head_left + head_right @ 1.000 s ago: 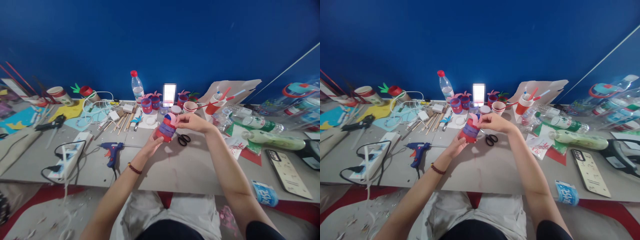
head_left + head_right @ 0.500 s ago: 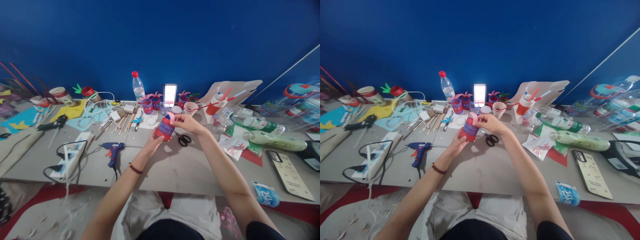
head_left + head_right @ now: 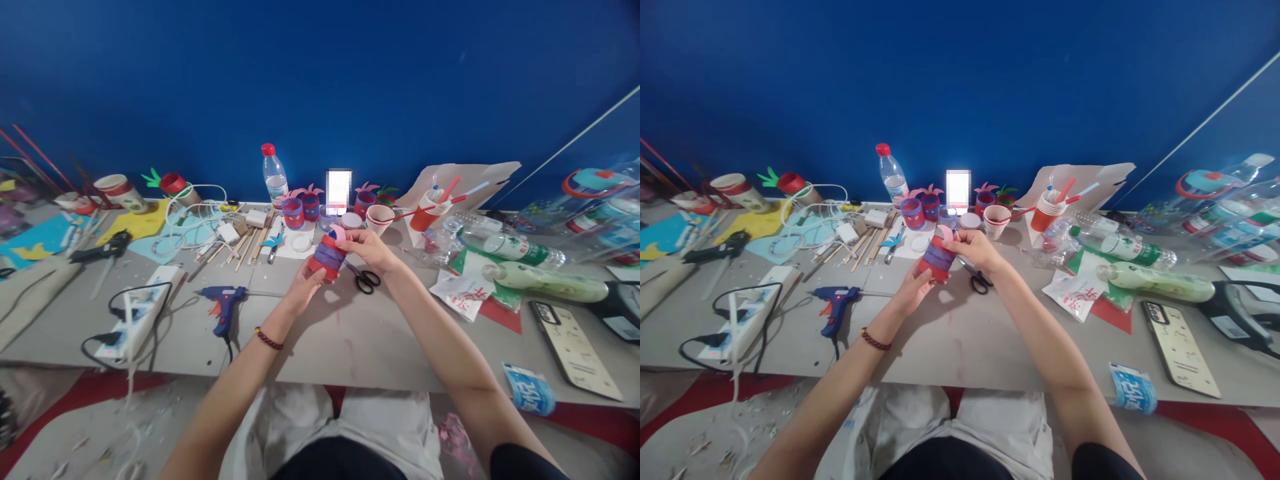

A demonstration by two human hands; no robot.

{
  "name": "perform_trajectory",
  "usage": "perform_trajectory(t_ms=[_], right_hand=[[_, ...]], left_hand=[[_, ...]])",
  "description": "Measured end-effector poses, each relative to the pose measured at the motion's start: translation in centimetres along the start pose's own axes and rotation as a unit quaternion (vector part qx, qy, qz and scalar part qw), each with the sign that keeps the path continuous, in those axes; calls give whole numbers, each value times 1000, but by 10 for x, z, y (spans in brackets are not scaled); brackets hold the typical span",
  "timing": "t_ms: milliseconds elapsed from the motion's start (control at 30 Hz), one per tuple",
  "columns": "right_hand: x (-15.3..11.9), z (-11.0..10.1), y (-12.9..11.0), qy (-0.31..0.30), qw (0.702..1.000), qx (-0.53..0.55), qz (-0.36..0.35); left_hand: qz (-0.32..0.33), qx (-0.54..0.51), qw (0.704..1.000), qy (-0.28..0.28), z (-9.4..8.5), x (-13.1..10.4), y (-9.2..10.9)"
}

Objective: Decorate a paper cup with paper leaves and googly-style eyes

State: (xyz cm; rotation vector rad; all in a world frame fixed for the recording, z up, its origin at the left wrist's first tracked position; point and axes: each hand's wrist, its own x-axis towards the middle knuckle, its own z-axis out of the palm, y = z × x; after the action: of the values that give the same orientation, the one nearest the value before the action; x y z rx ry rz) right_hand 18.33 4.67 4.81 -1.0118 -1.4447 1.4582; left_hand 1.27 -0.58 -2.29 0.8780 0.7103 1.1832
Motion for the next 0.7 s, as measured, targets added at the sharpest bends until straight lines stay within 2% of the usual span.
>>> perform_trajectory(t_ms=[367,700], right_hand=[[1,3,1,29,999,-4,22],[1,-6,-1,1,998,-68,-10]], left_hand=[[-15,-33,999,8,-2,2,-1],[-27,-42,999,7,-3,2,1]])
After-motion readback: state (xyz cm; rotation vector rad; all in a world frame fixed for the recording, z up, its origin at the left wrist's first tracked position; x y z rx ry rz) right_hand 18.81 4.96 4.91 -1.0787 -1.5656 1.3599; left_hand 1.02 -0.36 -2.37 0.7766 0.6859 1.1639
